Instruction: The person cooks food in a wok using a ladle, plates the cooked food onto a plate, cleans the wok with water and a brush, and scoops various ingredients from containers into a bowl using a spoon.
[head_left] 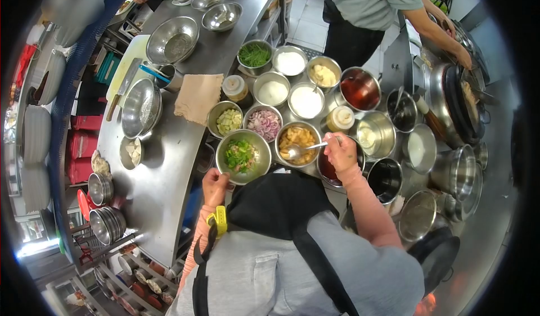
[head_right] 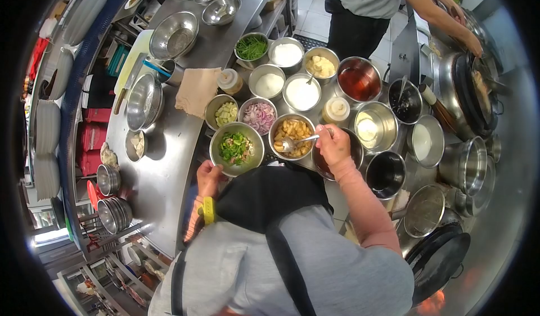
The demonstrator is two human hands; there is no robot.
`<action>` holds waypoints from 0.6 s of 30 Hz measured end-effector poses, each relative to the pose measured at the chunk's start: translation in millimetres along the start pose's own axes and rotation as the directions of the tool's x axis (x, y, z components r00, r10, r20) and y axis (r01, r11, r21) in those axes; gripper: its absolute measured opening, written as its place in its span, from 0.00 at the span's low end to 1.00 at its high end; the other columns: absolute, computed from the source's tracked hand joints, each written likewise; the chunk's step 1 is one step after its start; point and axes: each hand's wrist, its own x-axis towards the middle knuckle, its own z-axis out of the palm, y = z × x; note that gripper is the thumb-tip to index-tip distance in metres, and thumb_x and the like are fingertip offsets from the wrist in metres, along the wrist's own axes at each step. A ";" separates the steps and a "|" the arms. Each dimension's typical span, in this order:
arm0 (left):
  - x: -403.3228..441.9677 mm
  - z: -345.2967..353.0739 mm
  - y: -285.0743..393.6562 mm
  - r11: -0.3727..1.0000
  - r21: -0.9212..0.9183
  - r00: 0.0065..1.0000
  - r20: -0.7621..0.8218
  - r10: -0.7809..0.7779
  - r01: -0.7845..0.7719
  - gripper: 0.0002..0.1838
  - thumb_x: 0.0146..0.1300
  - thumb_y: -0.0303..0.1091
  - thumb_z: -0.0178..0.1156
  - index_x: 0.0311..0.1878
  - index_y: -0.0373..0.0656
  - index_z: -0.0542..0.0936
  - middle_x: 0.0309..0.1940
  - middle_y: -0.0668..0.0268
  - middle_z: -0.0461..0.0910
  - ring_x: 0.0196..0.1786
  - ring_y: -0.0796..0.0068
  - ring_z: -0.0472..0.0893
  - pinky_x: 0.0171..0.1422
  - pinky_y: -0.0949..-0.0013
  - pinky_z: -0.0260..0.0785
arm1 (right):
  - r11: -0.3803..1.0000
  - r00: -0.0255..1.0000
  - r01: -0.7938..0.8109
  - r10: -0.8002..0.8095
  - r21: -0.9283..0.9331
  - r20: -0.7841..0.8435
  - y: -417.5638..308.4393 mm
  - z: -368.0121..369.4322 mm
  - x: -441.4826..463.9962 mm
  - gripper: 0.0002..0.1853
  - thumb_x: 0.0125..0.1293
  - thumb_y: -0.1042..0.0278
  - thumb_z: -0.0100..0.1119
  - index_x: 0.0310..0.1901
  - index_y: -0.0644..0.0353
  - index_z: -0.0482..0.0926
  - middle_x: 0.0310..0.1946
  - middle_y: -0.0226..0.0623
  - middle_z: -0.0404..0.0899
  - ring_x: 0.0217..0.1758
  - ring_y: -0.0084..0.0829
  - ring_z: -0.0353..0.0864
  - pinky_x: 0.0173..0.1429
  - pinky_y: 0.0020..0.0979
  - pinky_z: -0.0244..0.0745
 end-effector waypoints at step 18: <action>4.9 20.8 2.9 0.992 -0.123 0.998 0.061 0.012 -0.005 0.06 0.62 0.27 0.60 0.31 0.42 0.73 0.25 0.66 0.78 0.25 0.79 0.77 0.29 0.74 0.75 | 0.296 0.684 0.709 -0.511 -0.641 0.521 -34.0 14.1 -35.9 0.09 0.66 0.61 0.60 0.37 0.57 0.84 0.28 0.42 0.81 0.31 0.43 0.81 0.36 0.39 0.76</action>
